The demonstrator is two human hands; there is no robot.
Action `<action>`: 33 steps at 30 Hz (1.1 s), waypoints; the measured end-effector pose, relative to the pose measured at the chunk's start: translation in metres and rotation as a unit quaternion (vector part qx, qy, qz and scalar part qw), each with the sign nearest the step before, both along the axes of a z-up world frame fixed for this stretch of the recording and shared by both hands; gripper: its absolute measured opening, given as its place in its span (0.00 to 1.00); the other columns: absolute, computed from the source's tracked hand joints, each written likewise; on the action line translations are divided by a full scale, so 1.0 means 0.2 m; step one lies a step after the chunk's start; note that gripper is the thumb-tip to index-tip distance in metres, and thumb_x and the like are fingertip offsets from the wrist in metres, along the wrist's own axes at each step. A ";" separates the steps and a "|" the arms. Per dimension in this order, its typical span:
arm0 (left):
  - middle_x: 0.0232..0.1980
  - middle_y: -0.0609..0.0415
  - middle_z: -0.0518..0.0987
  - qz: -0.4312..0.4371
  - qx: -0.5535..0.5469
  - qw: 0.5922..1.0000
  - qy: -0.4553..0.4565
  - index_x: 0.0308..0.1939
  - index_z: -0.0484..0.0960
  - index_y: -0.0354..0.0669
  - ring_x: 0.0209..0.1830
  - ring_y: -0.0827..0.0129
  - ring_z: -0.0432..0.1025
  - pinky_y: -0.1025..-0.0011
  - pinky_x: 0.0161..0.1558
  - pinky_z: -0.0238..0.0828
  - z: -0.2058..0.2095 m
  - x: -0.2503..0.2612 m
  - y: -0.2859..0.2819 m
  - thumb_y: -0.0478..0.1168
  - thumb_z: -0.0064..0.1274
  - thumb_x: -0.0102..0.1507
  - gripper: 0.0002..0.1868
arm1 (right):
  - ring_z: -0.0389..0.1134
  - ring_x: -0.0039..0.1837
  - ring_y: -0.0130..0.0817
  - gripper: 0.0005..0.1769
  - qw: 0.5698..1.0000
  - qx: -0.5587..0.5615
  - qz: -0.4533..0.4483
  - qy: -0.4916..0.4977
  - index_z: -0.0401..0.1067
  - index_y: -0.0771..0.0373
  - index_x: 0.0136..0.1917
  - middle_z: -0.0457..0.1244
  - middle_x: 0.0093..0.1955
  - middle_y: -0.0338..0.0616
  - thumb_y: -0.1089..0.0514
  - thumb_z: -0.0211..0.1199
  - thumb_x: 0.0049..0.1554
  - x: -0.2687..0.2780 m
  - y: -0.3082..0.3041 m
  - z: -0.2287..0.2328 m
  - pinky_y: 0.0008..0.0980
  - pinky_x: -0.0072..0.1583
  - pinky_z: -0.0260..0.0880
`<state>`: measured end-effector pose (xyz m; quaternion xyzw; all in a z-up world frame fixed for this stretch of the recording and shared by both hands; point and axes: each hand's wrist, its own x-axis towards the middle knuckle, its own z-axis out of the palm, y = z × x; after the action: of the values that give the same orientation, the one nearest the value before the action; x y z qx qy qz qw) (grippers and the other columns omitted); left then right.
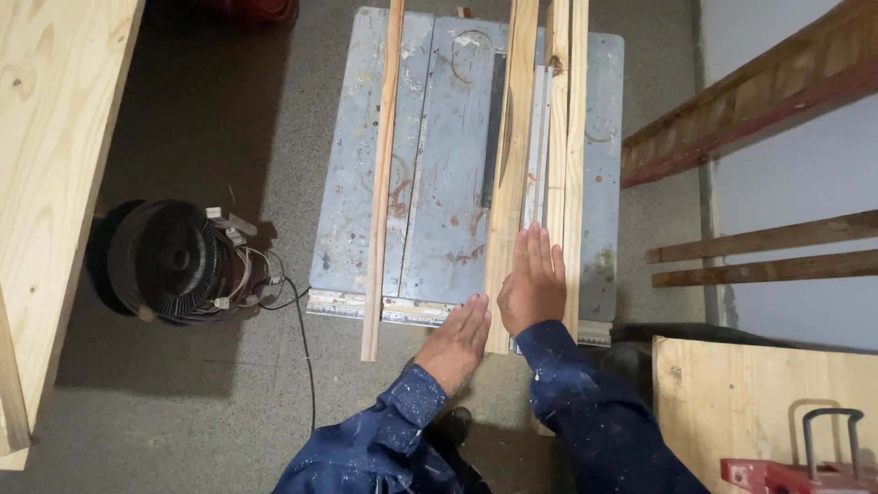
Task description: Handling and aligning thin wood strips on a table saw in a workshop.
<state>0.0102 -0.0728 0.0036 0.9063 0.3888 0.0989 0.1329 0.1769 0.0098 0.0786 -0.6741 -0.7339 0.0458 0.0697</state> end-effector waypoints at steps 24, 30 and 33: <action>0.70 0.35 0.69 0.073 0.065 0.995 -0.021 0.72 0.67 0.38 0.74 0.42 0.60 0.41 0.73 0.52 -0.09 0.06 0.32 0.43 0.51 0.66 0.30 | 0.37 0.87 0.44 0.41 0.998 -0.034 -0.003 -0.049 0.44 0.66 0.83 0.39 0.87 0.55 0.57 0.49 0.60 -0.01 0.00 -0.01 0.44 0.82 0.28; 0.63 0.44 0.76 0.091 -0.042 0.995 0.019 0.72 0.68 0.47 0.76 0.45 0.59 0.29 0.70 0.45 0.04 0.07 0.38 0.40 0.50 0.66 0.28 | 0.39 0.86 0.44 0.39 0.999 -0.014 -0.006 -0.030 0.48 0.65 0.82 0.41 0.86 0.57 0.58 0.49 0.60 -0.01 0.00 -0.01 0.45 0.82 0.31; 0.62 0.46 0.74 0.082 -0.058 0.995 0.028 0.73 0.67 0.50 0.76 0.45 0.58 0.25 0.69 0.43 0.00 0.06 0.43 0.41 0.53 0.64 0.31 | 0.40 0.86 0.45 0.35 1.000 -0.003 -0.004 -0.018 0.55 0.61 0.79 0.44 0.85 0.56 0.59 0.50 0.59 -0.01 -0.01 0.01 0.46 0.81 0.34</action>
<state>0.0232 0.0125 0.0042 0.8646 0.4703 0.0610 0.1659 0.1750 0.0081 0.0796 -0.6782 -0.7320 0.0356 0.0540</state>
